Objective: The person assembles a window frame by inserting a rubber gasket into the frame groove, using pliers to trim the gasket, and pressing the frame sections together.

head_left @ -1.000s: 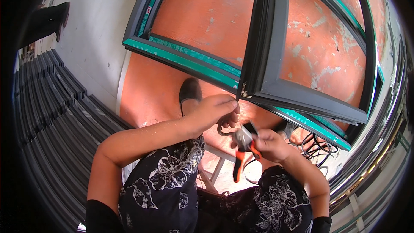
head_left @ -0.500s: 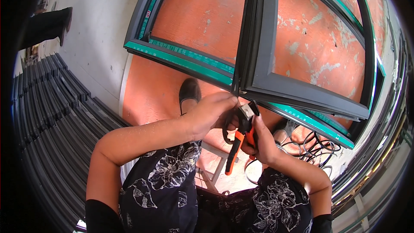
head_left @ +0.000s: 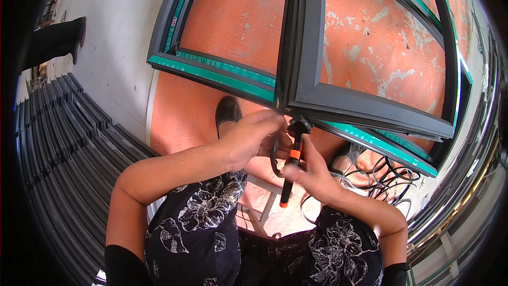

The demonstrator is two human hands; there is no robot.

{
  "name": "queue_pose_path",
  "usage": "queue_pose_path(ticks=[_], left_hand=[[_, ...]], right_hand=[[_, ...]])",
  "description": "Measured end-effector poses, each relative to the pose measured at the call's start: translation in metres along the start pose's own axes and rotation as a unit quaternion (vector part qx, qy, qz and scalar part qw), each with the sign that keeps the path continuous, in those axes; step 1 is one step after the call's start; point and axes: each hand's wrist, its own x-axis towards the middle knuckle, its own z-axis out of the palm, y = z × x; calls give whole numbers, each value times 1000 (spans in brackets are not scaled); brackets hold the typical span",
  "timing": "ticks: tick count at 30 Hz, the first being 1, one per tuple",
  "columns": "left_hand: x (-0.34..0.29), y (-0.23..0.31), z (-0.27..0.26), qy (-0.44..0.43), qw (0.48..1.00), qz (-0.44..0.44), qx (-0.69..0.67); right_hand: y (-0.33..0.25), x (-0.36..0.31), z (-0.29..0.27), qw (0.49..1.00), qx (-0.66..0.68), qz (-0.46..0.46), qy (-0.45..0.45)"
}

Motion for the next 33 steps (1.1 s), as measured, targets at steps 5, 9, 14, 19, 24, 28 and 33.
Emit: queue_pose_path(ticks=[5,9,14,19,24,28,33], left_hand=[[0,-4,-10,29,1000,-3,1],[3,-8,-22,45,998,8,36],[8,-9,-20,43,997,22,57],[6,-10,-24,44,995,45,75],[5,-9,-29,74,954,111,270],[-2,-6,-30,78,914,187,351],[-7,-2,-32,96,859,216,454]], right_hand=[[4,0,-13,992,-30,120,-9],[10,-7,-25,991,-19,130,37],[-7,-1,-30,988,-85,130,8],[-21,16,-43,955,-261,120,-69],[-29,32,-44,933,-355,22,-55],[-27,36,-44,915,-400,3,-44],[-31,39,-38,912,-407,-2,-44]])
